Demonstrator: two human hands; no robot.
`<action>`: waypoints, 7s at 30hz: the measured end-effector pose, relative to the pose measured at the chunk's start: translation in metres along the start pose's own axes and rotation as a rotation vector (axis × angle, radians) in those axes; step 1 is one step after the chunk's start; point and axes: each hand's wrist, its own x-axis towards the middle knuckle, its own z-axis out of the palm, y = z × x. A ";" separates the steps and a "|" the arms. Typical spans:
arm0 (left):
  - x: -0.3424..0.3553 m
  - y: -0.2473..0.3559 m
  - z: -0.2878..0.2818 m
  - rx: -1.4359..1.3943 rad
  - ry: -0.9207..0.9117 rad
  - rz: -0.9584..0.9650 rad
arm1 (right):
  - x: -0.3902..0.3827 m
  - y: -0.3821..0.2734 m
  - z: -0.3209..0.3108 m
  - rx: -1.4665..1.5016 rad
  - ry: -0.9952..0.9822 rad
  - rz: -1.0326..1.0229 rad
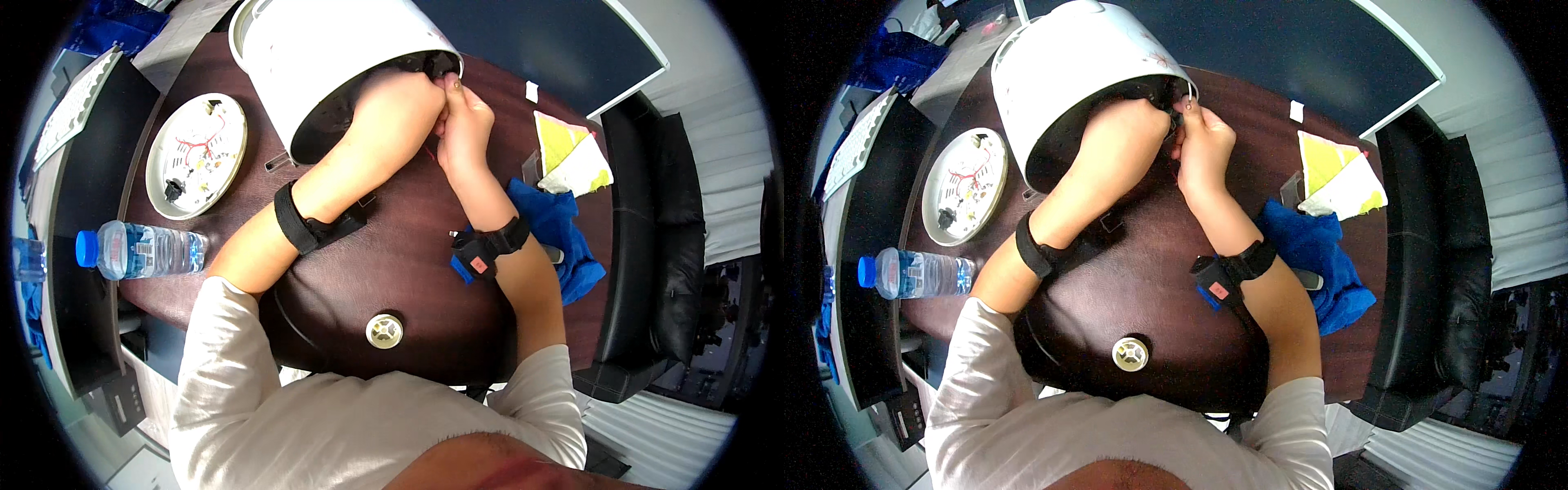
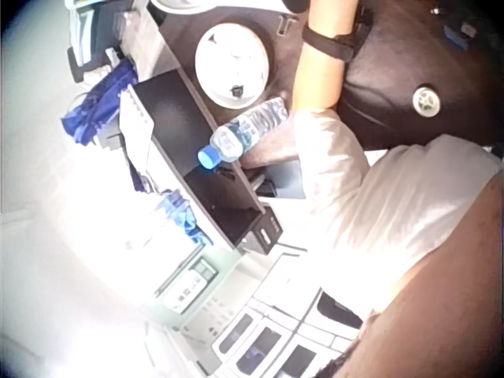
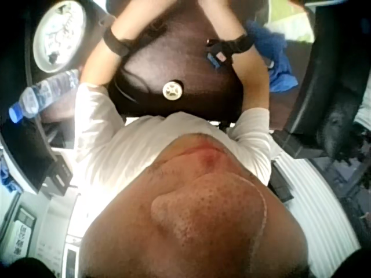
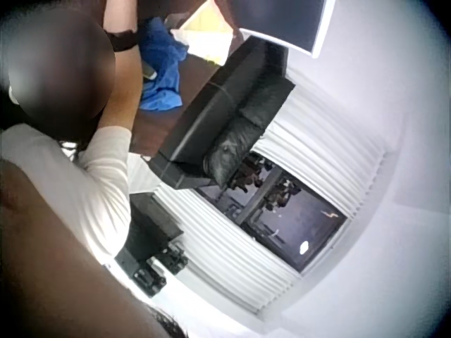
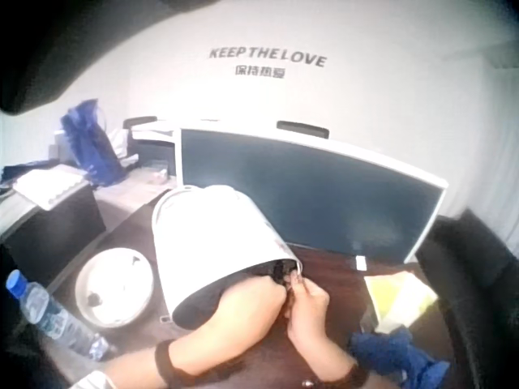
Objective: The person is repairing a white lamp by working on its internal wiring. They use a screwdriver to tighten connections and manipulate wires inside the lamp's base. The task involves careful handling of electrical components.
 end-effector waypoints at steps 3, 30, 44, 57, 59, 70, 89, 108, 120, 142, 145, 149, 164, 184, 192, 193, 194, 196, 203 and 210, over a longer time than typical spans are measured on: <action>0.000 0.000 -0.001 0.042 -0.054 -0.011 | -0.004 -0.001 0.002 -0.166 0.002 -0.077; 0.001 0.001 0.003 0.099 -0.052 0.005 | 0.007 -0.012 -0.012 -0.233 -0.105 0.021; 0.002 0.000 0.005 0.143 -0.047 0.009 | 0.014 -0.005 -0.020 -1.034 0.033 -1.038; 0.002 0.002 0.005 0.146 -0.061 0.011 | 0.015 -0.005 -0.019 -1.173 0.032 -1.092; 0.003 0.003 0.003 0.164 -0.073 0.002 | 0.012 -0.007 -0.018 -1.188 0.033 -1.071; 0.000 0.000 0.011 0.168 -0.039 0.020 | 0.014 -0.015 -0.018 -1.322 -0.020 -1.059; 0.000 0.000 0.007 0.009 -0.029 -0.002 | 0.009 0.018 -0.024 -0.165 -0.077 -0.124; 0.003 0.003 0.004 0.145 -0.092 -0.004 | -0.002 0.007 -0.011 0.732 -0.233 0.490; 0.003 0.003 0.004 0.150 -0.113 -0.006 | -0.003 0.008 -0.008 0.730 -0.229 0.530; 0.003 0.003 0.006 0.160 -0.079 0.007 | 0.002 0.017 -0.011 0.737 -0.266 0.508; 0.002 0.003 0.007 0.168 -0.058 0.006 | 0.001 0.016 -0.010 0.735 -0.271 0.497; 0.002 0.004 0.005 0.160 -0.061 0.005 | -0.002 0.009 -0.006 0.717 -0.198 0.527; 0.002 0.002 0.007 0.154 -0.061 0.016 | 0.005 0.008 -0.011 0.639 -0.200 0.501; 0.002 0.003 0.009 0.267 -0.096 0.014 | 0.025 0.013 -0.022 -0.556 -0.021 -0.478; 0.005 0.003 0.010 0.322 -0.086 0.053 | 0.023 0.008 -0.021 -0.652 0.011 -0.636; 0.005 0.002 0.013 0.328 -0.081 0.039 | 0.023 0.009 -0.021 -0.638 0.007 -0.649; 0.006 0.002 0.014 0.334 -0.076 0.026 | 0.024 0.009 -0.021 -0.624 0.003 -0.662; 0.008 0.006 0.011 0.276 -0.078 -0.023 | 0.024 0.011 -0.023 -0.620 -0.002 -0.693; 0.009 0.012 0.007 0.313 -0.074 -0.016 | 0.026 0.005 -0.027 -0.676 -0.053 -0.736; 0.011 0.014 0.015 0.288 -0.023 -0.113 | 0.028 0.004 -0.031 -0.670 -0.099 -0.763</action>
